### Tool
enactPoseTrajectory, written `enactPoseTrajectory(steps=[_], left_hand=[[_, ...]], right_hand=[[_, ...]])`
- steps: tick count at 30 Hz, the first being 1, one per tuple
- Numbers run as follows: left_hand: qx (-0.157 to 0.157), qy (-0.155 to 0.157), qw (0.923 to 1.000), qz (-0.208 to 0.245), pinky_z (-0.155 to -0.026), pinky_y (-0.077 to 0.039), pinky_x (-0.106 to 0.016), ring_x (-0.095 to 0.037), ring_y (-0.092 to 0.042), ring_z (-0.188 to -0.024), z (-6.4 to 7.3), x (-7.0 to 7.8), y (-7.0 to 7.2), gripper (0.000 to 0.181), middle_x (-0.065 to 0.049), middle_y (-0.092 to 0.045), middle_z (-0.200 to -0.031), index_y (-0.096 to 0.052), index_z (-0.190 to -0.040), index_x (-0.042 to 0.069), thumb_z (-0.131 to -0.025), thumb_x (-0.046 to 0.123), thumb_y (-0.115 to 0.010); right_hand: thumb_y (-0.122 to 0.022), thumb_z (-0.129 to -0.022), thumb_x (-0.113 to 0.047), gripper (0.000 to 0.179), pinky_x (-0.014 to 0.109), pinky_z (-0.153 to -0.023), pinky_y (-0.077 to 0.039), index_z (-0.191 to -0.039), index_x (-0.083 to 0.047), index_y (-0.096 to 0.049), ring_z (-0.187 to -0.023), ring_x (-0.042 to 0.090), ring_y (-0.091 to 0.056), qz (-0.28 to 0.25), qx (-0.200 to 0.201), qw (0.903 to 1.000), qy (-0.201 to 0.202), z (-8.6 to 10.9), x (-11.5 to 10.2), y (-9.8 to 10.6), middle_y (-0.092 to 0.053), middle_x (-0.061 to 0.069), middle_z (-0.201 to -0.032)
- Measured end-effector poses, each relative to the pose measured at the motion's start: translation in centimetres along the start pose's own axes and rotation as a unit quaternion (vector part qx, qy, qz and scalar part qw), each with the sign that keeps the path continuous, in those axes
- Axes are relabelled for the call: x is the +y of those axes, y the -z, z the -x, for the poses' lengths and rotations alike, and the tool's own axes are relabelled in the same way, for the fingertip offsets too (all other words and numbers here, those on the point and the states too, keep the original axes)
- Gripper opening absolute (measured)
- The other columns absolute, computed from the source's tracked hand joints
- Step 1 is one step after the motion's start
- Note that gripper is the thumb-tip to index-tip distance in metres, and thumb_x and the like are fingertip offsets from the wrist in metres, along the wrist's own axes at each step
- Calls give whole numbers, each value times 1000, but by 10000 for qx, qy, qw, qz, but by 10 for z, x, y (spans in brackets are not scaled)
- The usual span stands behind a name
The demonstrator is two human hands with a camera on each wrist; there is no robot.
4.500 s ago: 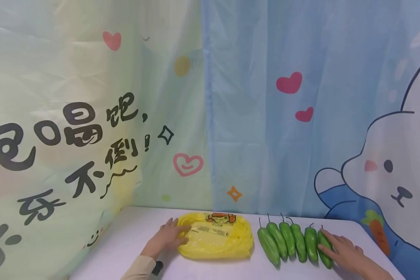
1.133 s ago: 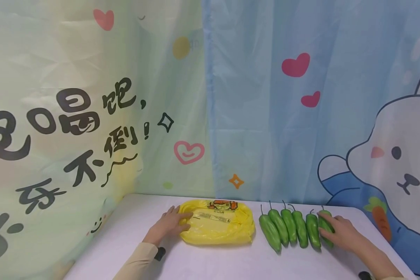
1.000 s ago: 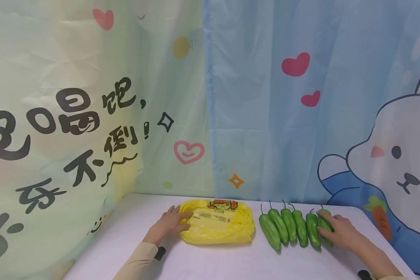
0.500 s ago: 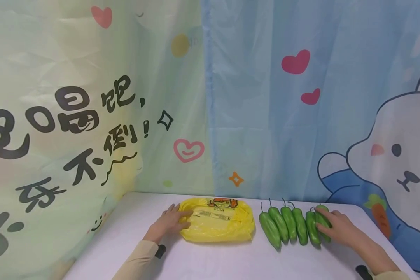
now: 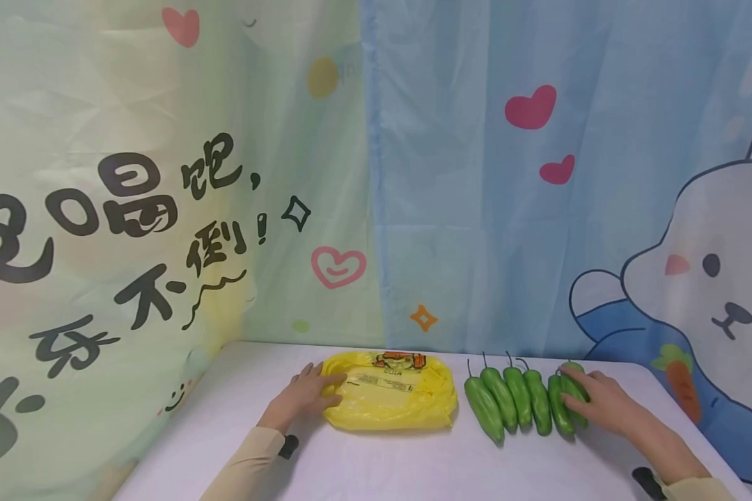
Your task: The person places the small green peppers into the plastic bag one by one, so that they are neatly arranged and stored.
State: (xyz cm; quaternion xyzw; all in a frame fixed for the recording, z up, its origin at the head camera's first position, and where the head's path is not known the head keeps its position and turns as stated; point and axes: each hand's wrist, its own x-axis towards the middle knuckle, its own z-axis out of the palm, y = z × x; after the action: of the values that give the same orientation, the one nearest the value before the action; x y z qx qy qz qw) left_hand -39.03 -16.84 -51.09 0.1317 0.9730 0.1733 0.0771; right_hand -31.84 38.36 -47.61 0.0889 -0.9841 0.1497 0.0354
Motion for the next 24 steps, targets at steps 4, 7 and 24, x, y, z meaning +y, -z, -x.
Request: enactPoseTrajectory(steps=[4,7,24], left_hand=[[-13,-21,10000,-18,-122,-19,-66,-49,-19,-151,1,0,1,50,-24,-30,-162,-57,-143,27,-96,43,-62],[-29,-27,10000,-31,-122,-19,-66,-49,-19,-151,1,1,1,50,-24,-30,-162,-56,-144,27,-97,43,-62],[-28,17,10000,-44,-122,-18,-66,-48,-18,-152,-1,-1,-1,50,-24,-30,-162,-56,-144,27,-97,42,-62]], right_hand=[[-67,-95,-32,61,52,-69,-54,-139,5,-48,-89,39,-60,-33,-92,10000,3,-1,-2,0,-57,34,-104],[-67,-94,-32,62,52,-69,-54,-140,5,-48,-90,38,-60,-41,-82,10000,17,-2,-3,-1,-58,34,-106],[-68,-94,-29,60,57,-73,-55,-140,4,-49,-94,41,-61,-52,-59,9999,115,-7,-16,1,-58,34,-108]])
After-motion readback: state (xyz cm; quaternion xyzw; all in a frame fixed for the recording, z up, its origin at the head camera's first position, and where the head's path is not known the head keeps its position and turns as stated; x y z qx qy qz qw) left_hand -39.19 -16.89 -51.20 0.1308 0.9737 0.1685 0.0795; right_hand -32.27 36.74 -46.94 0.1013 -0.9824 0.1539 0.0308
